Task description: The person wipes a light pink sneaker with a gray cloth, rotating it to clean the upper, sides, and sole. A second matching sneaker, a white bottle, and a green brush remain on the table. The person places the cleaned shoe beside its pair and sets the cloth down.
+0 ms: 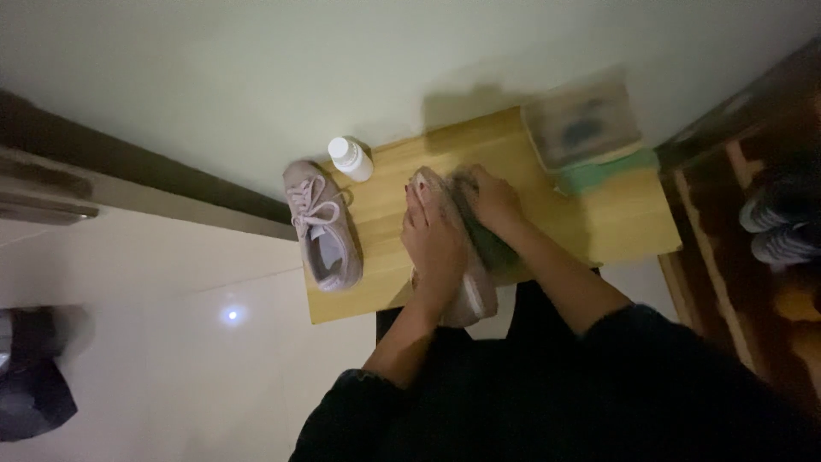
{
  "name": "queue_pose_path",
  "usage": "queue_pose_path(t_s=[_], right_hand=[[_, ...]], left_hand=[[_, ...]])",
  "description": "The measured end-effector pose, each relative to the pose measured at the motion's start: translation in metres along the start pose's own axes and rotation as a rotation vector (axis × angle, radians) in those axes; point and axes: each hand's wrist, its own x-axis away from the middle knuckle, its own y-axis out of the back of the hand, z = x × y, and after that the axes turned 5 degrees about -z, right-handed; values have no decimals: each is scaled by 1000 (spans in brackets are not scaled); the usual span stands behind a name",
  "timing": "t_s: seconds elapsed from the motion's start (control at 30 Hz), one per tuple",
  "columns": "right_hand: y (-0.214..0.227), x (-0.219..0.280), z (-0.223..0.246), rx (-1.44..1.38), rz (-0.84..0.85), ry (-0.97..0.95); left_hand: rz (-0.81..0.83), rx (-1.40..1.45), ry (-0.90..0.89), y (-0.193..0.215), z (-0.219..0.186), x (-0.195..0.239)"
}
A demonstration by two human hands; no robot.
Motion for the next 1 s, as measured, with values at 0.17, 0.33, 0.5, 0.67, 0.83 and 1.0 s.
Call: queue_pose_path(t_s=[0.17, 0.33, 0.5, 0.67, 0.83, 1.0], right_hand=[[6, 15, 3, -145, -57, 43], [9, 17, -13, -82, -6, 55], [14, 30, 1, -218, -10, 51], [9, 30, -15, -56, -8, 3], [11, 42, -3, -182, 17, 5], [14, 36, -13, -75, 19, -10]], left_hand=[[-47, 51, -83, 19, -21, 5], [68, 146, -55, 17, -18, 6], [-8, 87, -86, -3, -7, 7], [32, 144, 9, 23, -27, 3], [65, 172, 66, 10, -12, -1], [215, 78, 149, 9, -9, -7]])
